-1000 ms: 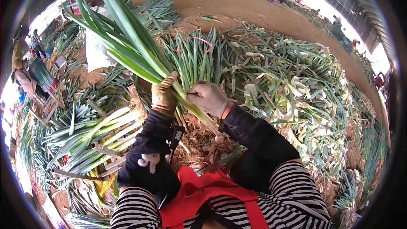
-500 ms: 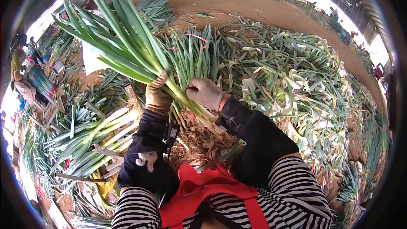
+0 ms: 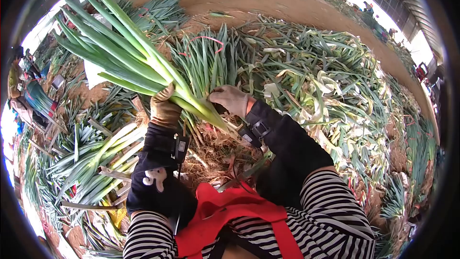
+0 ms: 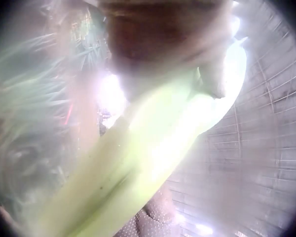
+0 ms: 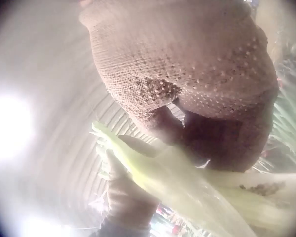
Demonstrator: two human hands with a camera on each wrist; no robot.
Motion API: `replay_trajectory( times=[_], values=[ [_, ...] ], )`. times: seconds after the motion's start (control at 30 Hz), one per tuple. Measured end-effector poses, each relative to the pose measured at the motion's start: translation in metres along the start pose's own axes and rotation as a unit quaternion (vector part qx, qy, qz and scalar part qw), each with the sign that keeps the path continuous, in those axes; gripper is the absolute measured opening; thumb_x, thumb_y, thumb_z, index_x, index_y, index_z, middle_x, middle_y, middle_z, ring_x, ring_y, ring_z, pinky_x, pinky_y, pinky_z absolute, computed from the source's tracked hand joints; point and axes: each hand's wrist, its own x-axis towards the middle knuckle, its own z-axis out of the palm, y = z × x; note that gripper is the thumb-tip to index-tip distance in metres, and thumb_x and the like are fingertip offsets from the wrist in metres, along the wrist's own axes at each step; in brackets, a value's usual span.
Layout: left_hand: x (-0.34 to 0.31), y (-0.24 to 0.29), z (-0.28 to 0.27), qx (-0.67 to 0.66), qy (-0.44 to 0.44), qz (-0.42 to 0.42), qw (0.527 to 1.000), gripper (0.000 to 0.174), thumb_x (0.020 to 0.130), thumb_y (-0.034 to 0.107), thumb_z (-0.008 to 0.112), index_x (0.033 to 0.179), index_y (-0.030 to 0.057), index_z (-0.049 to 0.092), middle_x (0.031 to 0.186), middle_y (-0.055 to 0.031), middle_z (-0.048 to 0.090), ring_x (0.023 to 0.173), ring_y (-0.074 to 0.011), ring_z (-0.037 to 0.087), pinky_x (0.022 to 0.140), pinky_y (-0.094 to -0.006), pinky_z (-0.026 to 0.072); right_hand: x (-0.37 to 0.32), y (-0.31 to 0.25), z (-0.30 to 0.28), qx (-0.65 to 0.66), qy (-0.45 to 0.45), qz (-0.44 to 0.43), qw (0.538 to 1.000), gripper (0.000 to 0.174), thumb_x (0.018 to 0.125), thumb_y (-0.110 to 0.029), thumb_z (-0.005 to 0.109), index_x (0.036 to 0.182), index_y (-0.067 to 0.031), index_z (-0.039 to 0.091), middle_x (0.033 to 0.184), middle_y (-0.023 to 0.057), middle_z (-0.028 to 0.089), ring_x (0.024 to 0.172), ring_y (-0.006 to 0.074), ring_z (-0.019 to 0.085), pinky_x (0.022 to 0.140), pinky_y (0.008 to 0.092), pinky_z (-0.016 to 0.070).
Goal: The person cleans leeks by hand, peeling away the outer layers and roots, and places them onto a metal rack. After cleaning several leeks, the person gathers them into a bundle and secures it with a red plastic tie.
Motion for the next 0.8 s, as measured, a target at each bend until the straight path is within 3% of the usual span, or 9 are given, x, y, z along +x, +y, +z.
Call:
replay_trajectory(
  times=[0.17, 0.37, 0.47, 0.5, 0.53, 0.63, 0.67, 0.73, 0.8],
  values=[
    [0.002, -0.003, -0.007, 0.006, -0.059, -0.025, 0.998, 0.034, 0.079, 0.017, 0.072, 0.105, -0.0009, 0.061, 0.097, -0.0096, 0.064, 0.085, -0.0246, 0.062, 0.08, -0.0374, 0.0504, -0.002, 0.0, -0.01, 0.063, -0.053, -0.007, 0.997, 0.021, 0.075, -0.002, 0.056, 0.096, -0.0039, 0.061, 0.086, 0.0093, 0.059, 0.082, 0.0294, 0.059, 0.08, 0.0345, 0.049],
    [0.003, 0.001, 0.002, 0.03, -0.043, -0.022, 0.998, 0.034, 0.078, 0.017, 0.073, 0.104, -0.0016, 0.061, 0.097, -0.01, 0.065, 0.086, -0.0253, 0.062, 0.081, -0.038, 0.0505, -0.004, -0.01, -0.018, 0.059, -0.169, 0.136, 0.974, 0.018, 0.077, -0.001, 0.055, 0.094, -0.0025, 0.059, 0.088, 0.0126, 0.058, 0.082, 0.0282, 0.058, 0.075, 0.032, 0.0493],
    [0.003, 0.005, 0.001, 0.043, -0.044, -0.024, 0.998, 0.035, 0.078, 0.018, 0.073, 0.104, -0.0023, 0.06, 0.096, -0.0109, 0.065, 0.087, -0.0263, 0.062, 0.082, -0.0394, 0.0504, -0.007, -0.01, -0.014, 0.296, -0.109, 0.362, 0.877, 0.017, 0.077, -0.001, 0.055, 0.095, -0.0011, 0.059, 0.086, 0.0131, 0.058, 0.081, 0.0299, 0.059, 0.074, 0.0333, 0.0492],
    [0.003, 0.005, -0.003, 0.017, -0.061, -0.034, 0.997, 0.035, 0.079, 0.018, 0.073, 0.104, -0.0024, 0.06, 0.096, -0.0112, 0.065, 0.086, -0.0267, 0.062, 0.082, -0.0401, 0.0504, -0.008, -0.004, -0.015, 0.169, -0.073, 0.179, 0.966, 0.019, 0.076, -0.003, 0.058, 0.095, -0.0006, 0.058, 0.086, 0.0144, 0.059, 0.081, 0.0311, 0.06, 0.074, 0.0354, 0.0491],
    [0.004, 0.003, -0.006, -0.008, -0.077, -0.044, 0.996, 0.035, 0.079, 0.018, 0.073, 0.104, -0.0026, 0.06, 0.095, -0.0115, 0.065, 0.086, -0.0271, 0.062, 0.082, -0.0408, 0.0503, -0.011, 0.0, -0.016, 0.033, -0.032, -0.015, 0.999, 0.022, 0.074, -0.005, 0.061, 0.095, -0.0001, 0.058, 0.087, 0.0156, 0.06, 0.082, 0.0322, 0.061, 0.074, 0.0376, 0.0491],
    [0.007, 0.003, -0.01, -0.031, -0.08, -0.025, 0.996, 0.033, 0.08, 0.017, 0.071, 0.103, -0.0025, 0.059, 0.093, -0.0122, 0.065, 0.084, -0.0269, 0.063, 0.08, -0.0412, 0.0513, -0.013, -0.007, -0.025, 0.135, -0.121, 0.092, 0.979, 0.027, 0.071, -0.001, 0.062, 0.097, -0.0006, 0.057, 0.091, 0.0161, 0.061, 0.087, 0.0347, 0.061, 0.077, 0.0385, 0.0491],
    [0.007, 0.003, -0.011, -0.042, -0.07, -0.015, 0.997, 0.031, 0.081, 0.017, 0.071, 0.102, -0.0022, 0.059, 0.093, -0.0122, 0.065, 0.083, -0.0267, 0.063, 0.079, -0.0409, 0.0518, -0.011, -0.009, -0.03, 0.135, -0.121, 0.091, 0.979, 0.027, 0.071, -0.001, 0.062, 0.097, -0.0006, 0.057, 0.091, 0.0161, 0.061, 0.087, 0.0347, 0.061, 0.077, 0.0385, 0.0491],
    [-0.005, 0.014, 0.006, -0.009, -0.013, 0.028, 0.999, 0.033, 0.08, 0.02, 0.072, 0.103, -0.0005, 0.06, 0.091, -0.0113, 0.064, 0.078, -0.0263, 0.063, 0.073, -0.0399, 0.0522, -0.011, -0.012, -0.038, 0.049, -0.223, 0.216, 0.949, 0.034, 0.074, -0.013, 0.065, 0.102, 0.0034, 0.056, 0.093, 0.0191, 0.06, 0.086, 0.0371, 0.059, 0.078, 0.0401, 0.0488],
    [-0.004, 0.023, 0.007, 0.048, 0.05, 0.066, 0.995, 0.029, 0.083, 0.021, 0.068, 0.103, 0.0013, 0.061, 0.09, -0.0102, 0.064, 0.074, -0.0255, 0.063, 0.071, -0.0398, 0.0529, -0.028, -0.002, -0.033, 0.016, -0.184, 0.184, 0.965, 0.035, 0.077, -0.011, 0.063, 0.108, 0.0041, 0.054, 0.096, 0.0193, 0.059, 0.088, 0.0352, 0.061, 0.078, 0.0383, 0.049]
  ],
)
